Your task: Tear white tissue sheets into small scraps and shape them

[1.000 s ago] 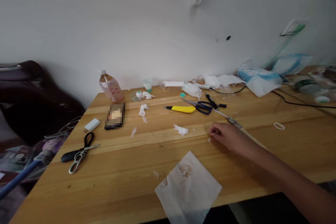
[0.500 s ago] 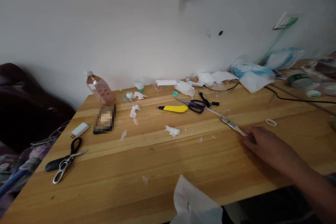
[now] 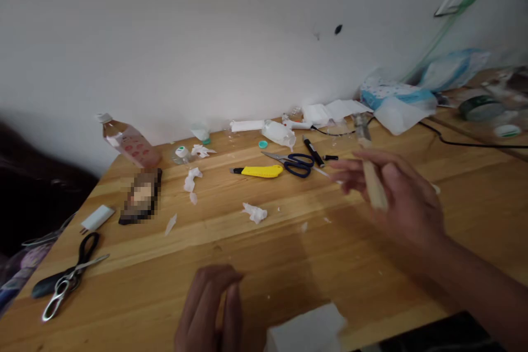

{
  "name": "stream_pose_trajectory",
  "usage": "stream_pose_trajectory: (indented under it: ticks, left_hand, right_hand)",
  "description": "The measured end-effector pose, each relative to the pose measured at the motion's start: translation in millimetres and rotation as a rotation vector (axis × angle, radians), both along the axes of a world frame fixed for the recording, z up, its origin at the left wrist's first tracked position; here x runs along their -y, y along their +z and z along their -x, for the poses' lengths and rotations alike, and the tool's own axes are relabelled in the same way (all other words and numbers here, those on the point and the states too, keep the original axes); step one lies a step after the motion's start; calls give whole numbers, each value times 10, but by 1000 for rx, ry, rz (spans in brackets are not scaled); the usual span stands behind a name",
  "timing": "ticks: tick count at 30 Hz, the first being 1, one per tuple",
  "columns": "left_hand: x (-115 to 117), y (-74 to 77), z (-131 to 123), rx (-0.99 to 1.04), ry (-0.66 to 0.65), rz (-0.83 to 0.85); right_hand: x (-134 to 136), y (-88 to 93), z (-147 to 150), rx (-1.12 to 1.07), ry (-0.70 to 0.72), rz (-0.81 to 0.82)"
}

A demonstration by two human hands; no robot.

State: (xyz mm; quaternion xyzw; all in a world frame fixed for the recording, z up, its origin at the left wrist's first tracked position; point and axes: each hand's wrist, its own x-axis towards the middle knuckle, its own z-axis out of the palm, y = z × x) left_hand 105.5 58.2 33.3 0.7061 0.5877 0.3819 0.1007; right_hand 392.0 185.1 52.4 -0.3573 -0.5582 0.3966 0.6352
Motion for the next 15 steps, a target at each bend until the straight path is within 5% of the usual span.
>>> stream_pose_trajectory:
  ticks: [2,6,10,15]
  left_hand:
    - [-308,12,-161,-68,-117,-23]
    - [-754,-142,-471,-236,-350,102]
    - [-903,-252,-522,-429,-472,105]
    - [-988,-128,-542,-705,-686,-66]
  right_hand:
    - [-293,-59,88,-33,92,-93]
    - [-587,-371,170,2,39,-188]
    - [-577,-568,115,44,10,-217]
    - [-620,-530,51,70,-29,-112]
